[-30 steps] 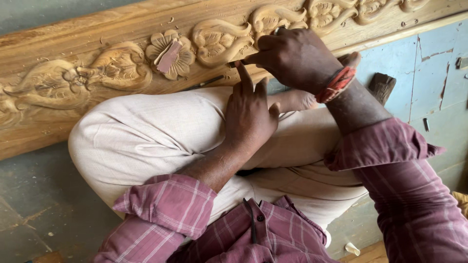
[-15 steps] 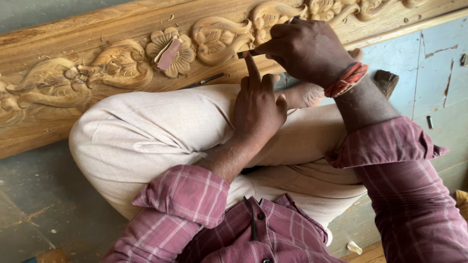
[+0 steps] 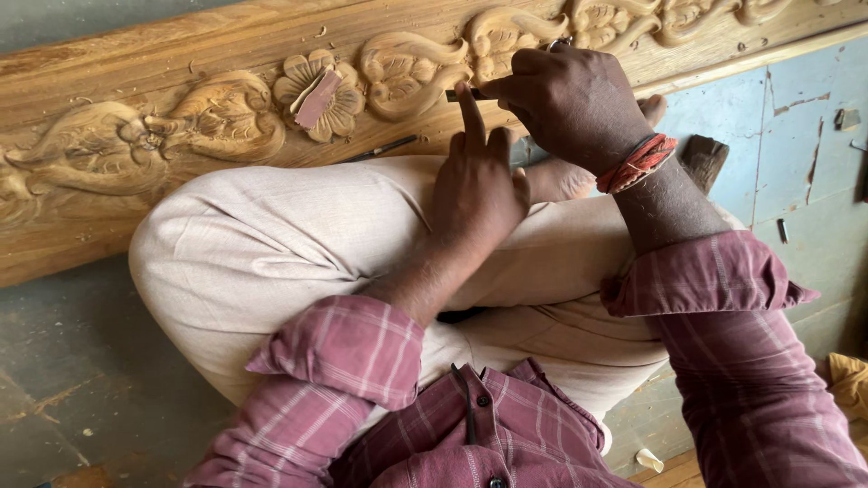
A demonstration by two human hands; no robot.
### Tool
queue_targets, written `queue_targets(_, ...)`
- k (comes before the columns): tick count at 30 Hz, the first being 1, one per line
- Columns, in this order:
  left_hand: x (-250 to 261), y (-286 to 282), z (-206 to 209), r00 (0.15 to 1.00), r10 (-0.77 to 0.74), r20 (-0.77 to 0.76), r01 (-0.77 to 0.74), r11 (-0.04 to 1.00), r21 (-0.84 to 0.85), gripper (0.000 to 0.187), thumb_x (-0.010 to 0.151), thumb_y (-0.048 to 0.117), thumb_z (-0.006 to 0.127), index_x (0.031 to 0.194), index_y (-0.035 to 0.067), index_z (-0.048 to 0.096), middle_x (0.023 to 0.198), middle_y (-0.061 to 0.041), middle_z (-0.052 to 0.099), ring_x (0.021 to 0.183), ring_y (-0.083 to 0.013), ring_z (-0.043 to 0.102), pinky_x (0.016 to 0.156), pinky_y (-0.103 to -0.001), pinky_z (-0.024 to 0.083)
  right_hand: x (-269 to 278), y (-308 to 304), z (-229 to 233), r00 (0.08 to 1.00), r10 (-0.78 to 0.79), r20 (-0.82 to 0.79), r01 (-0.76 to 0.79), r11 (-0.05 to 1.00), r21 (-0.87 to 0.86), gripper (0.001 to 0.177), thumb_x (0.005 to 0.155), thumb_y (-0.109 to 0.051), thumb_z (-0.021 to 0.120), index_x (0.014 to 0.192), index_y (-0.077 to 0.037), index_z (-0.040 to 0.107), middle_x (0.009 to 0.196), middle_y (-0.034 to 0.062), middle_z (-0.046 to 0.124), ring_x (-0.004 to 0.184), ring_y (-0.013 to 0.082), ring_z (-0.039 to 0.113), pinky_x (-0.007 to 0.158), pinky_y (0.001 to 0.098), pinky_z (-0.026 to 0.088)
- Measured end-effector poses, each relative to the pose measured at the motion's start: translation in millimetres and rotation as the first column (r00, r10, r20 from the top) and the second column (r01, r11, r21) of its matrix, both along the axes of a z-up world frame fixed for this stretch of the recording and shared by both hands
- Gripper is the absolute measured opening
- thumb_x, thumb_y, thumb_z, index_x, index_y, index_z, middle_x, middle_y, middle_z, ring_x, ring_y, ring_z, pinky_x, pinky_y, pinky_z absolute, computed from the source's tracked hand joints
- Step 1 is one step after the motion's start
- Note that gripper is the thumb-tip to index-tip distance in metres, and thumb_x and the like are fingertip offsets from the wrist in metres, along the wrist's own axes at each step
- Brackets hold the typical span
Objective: The person sits cross-legged on the floor and carves a floral pattern into a long wooden plank. They use a chisel and a wooden mallet to chip away wood, refining the details of the design. The person occasionally pauses to wipe away wood shavings with their hand.
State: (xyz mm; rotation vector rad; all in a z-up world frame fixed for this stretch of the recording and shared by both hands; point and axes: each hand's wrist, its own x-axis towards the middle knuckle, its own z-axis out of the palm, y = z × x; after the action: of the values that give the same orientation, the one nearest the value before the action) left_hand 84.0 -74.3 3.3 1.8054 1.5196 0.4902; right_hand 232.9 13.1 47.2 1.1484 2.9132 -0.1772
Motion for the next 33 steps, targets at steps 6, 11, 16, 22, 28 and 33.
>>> queue_targets(6,9.1,2.0,1.5,0.997,-0.003,0.072,0.004,1.0,-0.018,0.036,0.075,0.008,0.072,0.106,-0.006,0.06,0.154,-0.049,0.013,0.105,-0.0396,0.066,0.083,-0.045,0.06,-0.6,-0.1,5.2,0.998,-0.047,0.051,0.046,0.999,0.01,0.024,0.097,-0.017,0.074,0.118,-0.027,0.082,0.082,-0.0001,0.062,0.069,0.0181,0.064,0.058,0.034,0.051)
queue_targets(11,-4.8,14.6,4.1,0.976,-0.188,0.113,0.208,0.956,-0.208,0.039,0.08,0.009,0.067,0.112,-0.009,0.057,0.157,-0.048,0.013,0.089,-0.0388,0.07,0.075,-0.044,0.061,-2.3,-12.4,11.2,0.966,-0.182,0.185,0.195,0.979,-0.056,0.022,0.101,-0.012,0.07,0.117,-0.023,0.081,0.085,0.0003,0.07,0.065,0.0174,0.066,0.052,0.0333,0.05)
queue_targets(16,1.1,-4.1,5.1,0.985,-0.065,0.161,0.08,0.993,-0.09,0.033,0.081,0.003,0.06,0.113,-0.006,0.06,0.155,-0.042,0.029,0.097,-0.0383,0.071,0.078,-0.049,0.061,1.2,-26.6,16.0,0.961,-0.275,0.009,0.275,0.958,-0.079,0.018,0.101,-0.018,0.073,0.117,-0.02,0.08,0.089,0.0026,0.07,0.073,0.0216,0.068,0.061,0.0368,0.053)
queue_targets(22,10.4,-20.7,0.5,0.998,0.0,0.066,0.002,1.0,-0.02,0.027,0.084,0.002,0.058,0.108,-0.009,0.056,0.151,-0.047,0.03,0.093,-0.0378,0.071,0.071,-0.047,0.061,-7.1,-28.0,10.8,0.96,-0.278,0.006,0.277,0.955,-0.108,0.02,0.1,-0.022,0.074,0.119,-0.02,0.08,0.083,0.0031,0.068,0.069,0.0217,0.067,0.057,0.0378,0.052)
queue_targets(28,9.4,-18.5,-2.8,1.0,0.028,-0.003,-0.028,0.999,0.027,0.025,0.085,0.002,0.057,0.107,-0.012,0.055,0.15,-0.047,0.033,0.09,-0.0358,0.071,0.067,-0.044,0.061,-5.5,-31.3,2.4,0.964,-0.252,0.083,0.255,0.966,-0.03,0.024,0.101,-0.018,0.072,0.123,-0.023,0.08,0.081,0.003,0.066,0.067,0.0203,0.065,0.055,0.0369,0.05)
queue_targets(33,6.1,-21.1,7.2,0.998,-0.05,-0.042,0.052,0.998,0.038,0.022,0.087,0.003,0.057,0.105,-0.009,0.055,0.149,-0.048,0.031,0.089,-0.0365,0.07,0.07,-0.044,0.061,5.4,-40.2,21.2,0.93,-0.322,0.176,0.34,0.937,-0.08,0.023,0.101,-0.017,0.071,0.121,-0.023,0.08,0.082,0.0034,0.068,0.063,0.0203,0.064,0.055,0.0375,0.049)
